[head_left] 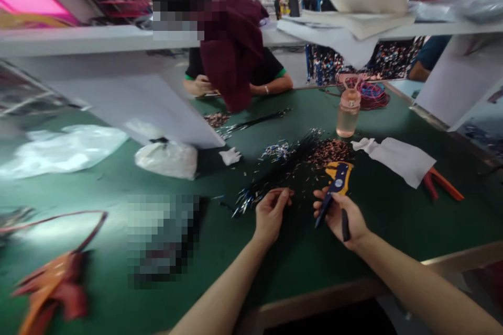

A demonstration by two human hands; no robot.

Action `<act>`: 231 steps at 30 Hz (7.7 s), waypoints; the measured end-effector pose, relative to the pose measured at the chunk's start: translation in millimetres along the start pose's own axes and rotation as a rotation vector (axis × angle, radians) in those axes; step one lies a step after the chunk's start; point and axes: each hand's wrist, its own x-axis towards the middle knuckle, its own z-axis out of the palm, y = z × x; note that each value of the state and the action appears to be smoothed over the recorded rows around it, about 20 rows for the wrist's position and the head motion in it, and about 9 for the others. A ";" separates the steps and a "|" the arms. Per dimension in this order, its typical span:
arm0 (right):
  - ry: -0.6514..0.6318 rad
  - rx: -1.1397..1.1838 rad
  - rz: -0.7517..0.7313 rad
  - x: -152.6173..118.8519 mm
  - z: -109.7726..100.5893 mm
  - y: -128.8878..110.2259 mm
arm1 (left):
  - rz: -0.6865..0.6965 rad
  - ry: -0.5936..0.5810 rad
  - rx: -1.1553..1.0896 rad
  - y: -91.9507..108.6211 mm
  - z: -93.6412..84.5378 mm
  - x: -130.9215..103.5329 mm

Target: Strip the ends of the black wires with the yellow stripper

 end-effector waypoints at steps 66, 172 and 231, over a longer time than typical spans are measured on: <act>0.022 -0.479 -0.117 -7.8 5.1 10.2 | -0.007 -0.031 -0.166 0.9 -1.9 -11.6; -0.379 -0.429 -0.027 25.8 9.4 15.5 | -0.146 -0.277 -0.281 21.0 -5.6 -17.5; -0.593 -0.370 0.402 13.1 5.5 16.3 | -0.342 0.067 -0.819 22.4 -13.7 0.1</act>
